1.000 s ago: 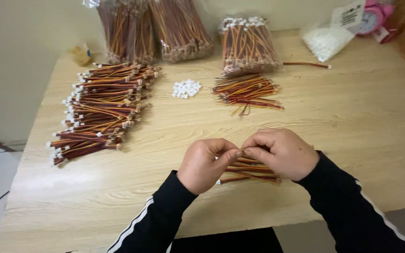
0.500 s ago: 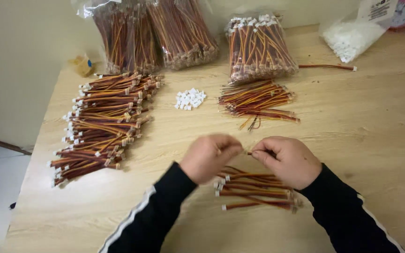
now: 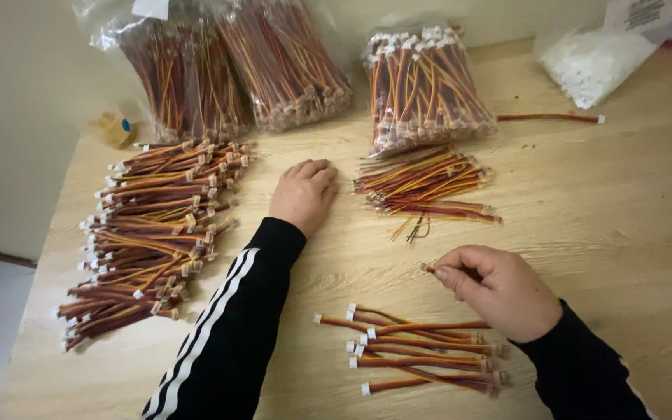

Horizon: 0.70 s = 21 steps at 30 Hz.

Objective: Assembling wire harnesses by attaching plastic connectors to bundles of wires

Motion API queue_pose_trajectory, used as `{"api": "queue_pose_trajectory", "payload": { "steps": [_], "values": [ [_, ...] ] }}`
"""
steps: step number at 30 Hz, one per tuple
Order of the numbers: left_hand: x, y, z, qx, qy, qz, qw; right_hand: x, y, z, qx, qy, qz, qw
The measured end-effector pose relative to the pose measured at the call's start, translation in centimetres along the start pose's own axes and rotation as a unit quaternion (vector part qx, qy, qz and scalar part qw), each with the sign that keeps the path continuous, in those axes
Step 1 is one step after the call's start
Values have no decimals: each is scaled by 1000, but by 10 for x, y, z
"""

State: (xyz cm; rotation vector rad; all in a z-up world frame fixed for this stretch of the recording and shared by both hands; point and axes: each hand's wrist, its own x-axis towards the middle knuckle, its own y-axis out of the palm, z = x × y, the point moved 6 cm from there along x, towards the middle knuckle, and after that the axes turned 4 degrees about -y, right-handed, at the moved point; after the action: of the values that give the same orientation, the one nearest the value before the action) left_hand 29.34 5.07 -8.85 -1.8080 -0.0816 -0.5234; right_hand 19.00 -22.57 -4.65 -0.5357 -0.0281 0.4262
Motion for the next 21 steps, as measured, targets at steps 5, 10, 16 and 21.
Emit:
{"api": "queue_pose_trajectory", "payload": {
  "steps": [5,10,16,21],
  "values": [
    [-31,-25,-26,-109,103,-124,981,-9,2,8,7,15,-12,1000],
    [-69,-34,-45,-88,50,-76,992,-30,-4,19,19,-11,-20,1000],
    [-69,-38,8,-54,-89,-77,992,-49,-13,21,50,24,-49,997],
    [-43,-18,88,-34,-288,-37,956,-45,-13,27,6,-59,-48,997]
  ]
}}
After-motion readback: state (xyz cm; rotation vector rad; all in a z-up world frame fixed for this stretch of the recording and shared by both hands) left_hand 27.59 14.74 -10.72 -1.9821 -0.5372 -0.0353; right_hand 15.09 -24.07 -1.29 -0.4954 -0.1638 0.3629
